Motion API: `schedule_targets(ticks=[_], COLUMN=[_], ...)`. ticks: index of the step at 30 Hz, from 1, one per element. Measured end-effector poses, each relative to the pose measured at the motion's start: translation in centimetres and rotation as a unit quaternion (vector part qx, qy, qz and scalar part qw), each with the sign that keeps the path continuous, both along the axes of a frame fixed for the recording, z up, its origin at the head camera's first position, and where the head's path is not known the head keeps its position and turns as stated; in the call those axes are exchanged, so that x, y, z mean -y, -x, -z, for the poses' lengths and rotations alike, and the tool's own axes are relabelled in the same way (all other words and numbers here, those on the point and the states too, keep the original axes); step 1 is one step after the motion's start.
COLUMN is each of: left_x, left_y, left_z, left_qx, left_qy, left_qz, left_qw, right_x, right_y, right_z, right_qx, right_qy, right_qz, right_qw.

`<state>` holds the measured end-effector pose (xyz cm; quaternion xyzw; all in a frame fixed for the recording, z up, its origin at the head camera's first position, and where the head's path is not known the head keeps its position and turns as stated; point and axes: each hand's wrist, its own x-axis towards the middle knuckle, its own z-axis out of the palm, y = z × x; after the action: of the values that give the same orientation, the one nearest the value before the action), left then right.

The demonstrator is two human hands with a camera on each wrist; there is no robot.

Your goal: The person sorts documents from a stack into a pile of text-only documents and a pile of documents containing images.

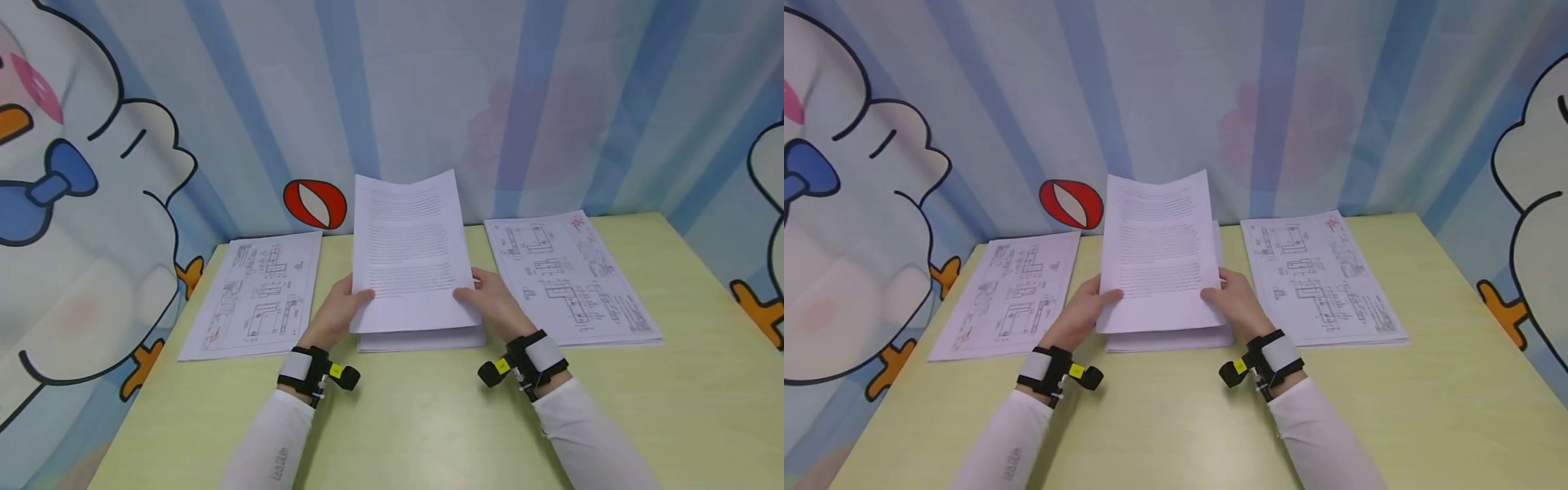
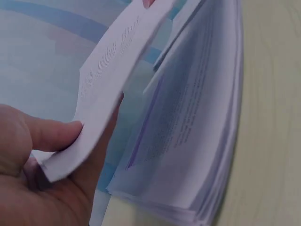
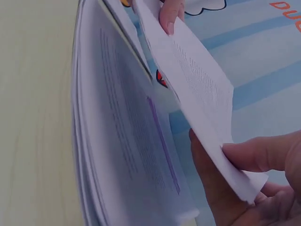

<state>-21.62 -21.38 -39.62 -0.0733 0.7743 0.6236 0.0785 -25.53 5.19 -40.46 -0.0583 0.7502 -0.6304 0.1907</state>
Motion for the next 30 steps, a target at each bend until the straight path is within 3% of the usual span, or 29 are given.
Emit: schedule_targets(ticks=[5, 12, 21, 27, 30], left_x=[-0.4, -0.5, 0.0, 0.1, 0.1], left_y=[0.7, 0.2, -0.1, -0.4, -0.4], left_z=[1.5, 2.9, 2.4, 2.1, 2.2], left_qx=[0.015, 0.012, 0.017, 0.025, 0.027], left_qy=[0.092, 0.154, 0.204, 0.204, 0.202], left_qz=[-0.022, -0.033, -0.06, -0.059, -0.06], left_qw=[0.9954, 0.9874, 0.977, 0.9769, 0.9773], right_x=[-1.1, -1.6, -2.0, -2.1, -2.1], right_y=[0.1, 0.1, 0.1, -0.1, -0.1], right_z=[0.7, 1.0, 1.3, 1.3, 1.2], right_qx=[-0.035, -0.093, -0.128, -0.137, -0.13], right_qy=[-0.095, -0.191, -0.275, -0.299, -0.3], right_qz=[-0.005, -0.04, -0.047, -0.058, -0.06], right_qw=[0.995, 0.976, 0.952, 0.943, 0.943])
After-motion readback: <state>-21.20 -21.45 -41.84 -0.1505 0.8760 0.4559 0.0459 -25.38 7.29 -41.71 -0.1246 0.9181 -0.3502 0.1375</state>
